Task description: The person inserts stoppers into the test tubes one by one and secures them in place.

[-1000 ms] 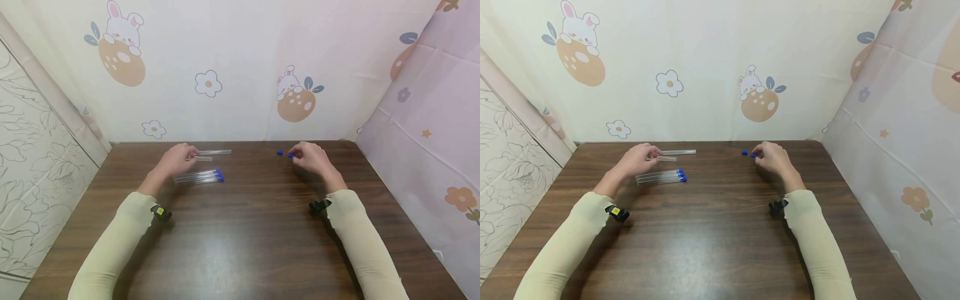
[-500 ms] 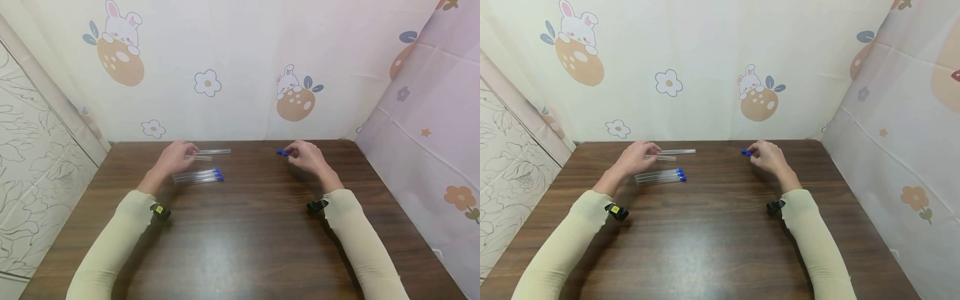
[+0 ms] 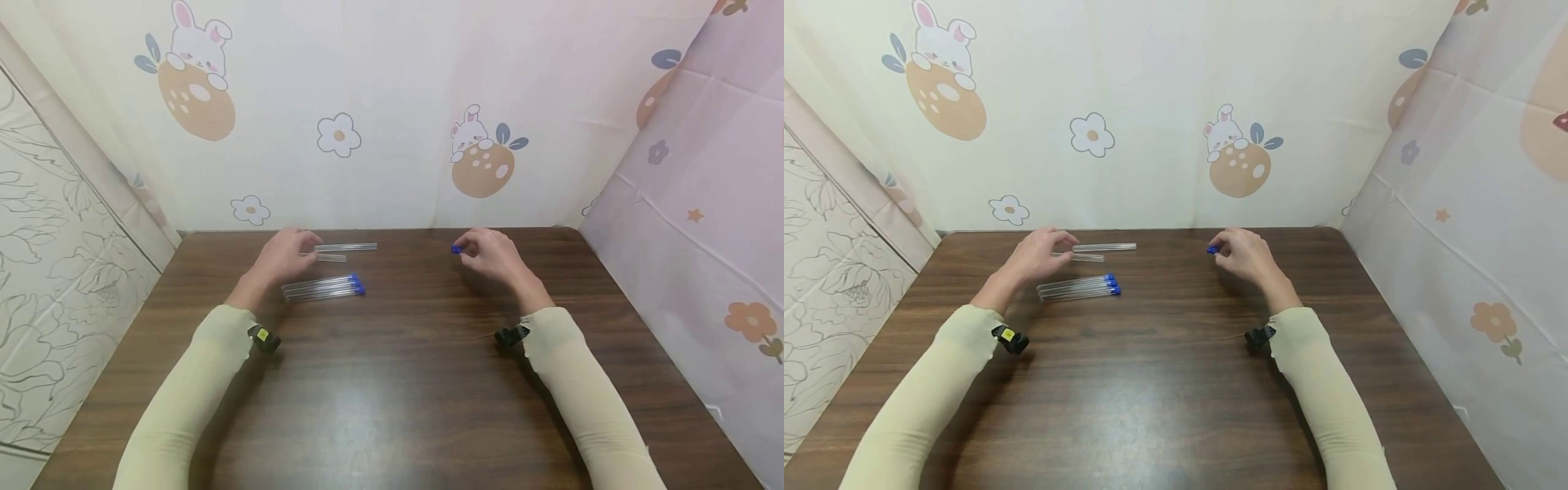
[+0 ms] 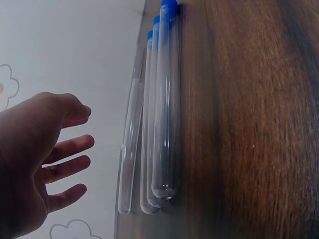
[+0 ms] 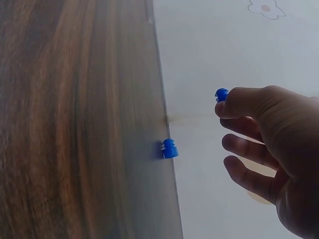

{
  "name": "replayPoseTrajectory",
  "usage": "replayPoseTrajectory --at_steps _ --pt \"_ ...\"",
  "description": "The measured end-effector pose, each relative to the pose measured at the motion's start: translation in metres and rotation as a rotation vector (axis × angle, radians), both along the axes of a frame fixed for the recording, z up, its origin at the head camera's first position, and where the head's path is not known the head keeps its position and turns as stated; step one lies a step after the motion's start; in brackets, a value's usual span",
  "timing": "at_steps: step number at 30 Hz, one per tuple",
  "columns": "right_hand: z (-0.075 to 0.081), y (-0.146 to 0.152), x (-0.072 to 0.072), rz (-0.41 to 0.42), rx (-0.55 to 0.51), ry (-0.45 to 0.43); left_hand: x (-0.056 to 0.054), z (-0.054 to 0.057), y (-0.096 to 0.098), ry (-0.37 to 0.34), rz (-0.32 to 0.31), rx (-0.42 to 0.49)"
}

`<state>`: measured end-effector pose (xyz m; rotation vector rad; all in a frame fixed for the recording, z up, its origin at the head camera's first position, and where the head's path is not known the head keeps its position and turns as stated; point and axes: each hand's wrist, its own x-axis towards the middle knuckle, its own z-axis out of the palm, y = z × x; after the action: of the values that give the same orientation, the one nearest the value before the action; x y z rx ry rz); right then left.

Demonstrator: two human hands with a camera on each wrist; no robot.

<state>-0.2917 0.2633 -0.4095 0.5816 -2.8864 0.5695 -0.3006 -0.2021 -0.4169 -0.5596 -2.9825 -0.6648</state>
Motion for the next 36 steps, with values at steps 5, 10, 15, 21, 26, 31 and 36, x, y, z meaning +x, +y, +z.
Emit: replayPoseTrajectory --at_steps 5,10,15,21,26,31,36 --pt "-0.002 -0.002 0.001 -0.001 -0.039 -0.017 -0.002 -0.003 -0.002 -0.012 0.015 0.000" --pt "-0.006 -0.005 0.001 0.006 -0.097 -0.023 -0.004 -0.009 -0.003 -0.029 0.012 -0.009" --pt "-0.008 -0.007 0.003 0.015 -0.149 -0.013 -0.008 -0.014 -0.006 -0.039 -0.005 -0.014" --pt "-0.006 -0.011 0.006 0.032 -0.168 0.016 -0.010 -0.019 -0.008 -0.035 -0.002 -0.004" --pt "0.000 -0.016 0.010 0.055 -0.177 0.039 -0.011 -0.021 -0.009 -0.037 -0.004 -0.001" --pt "0.002 -0.019 0.012 0.066 -0.184 0.048 -0.022 -0.034 -0.015 -0.025 -0.015 0.003" --pt "0.003 -0.021 0.013 0.072 -0.201 0.057 -0.052 -0.071 -0.029 -0.001 -0.012 -0.013"
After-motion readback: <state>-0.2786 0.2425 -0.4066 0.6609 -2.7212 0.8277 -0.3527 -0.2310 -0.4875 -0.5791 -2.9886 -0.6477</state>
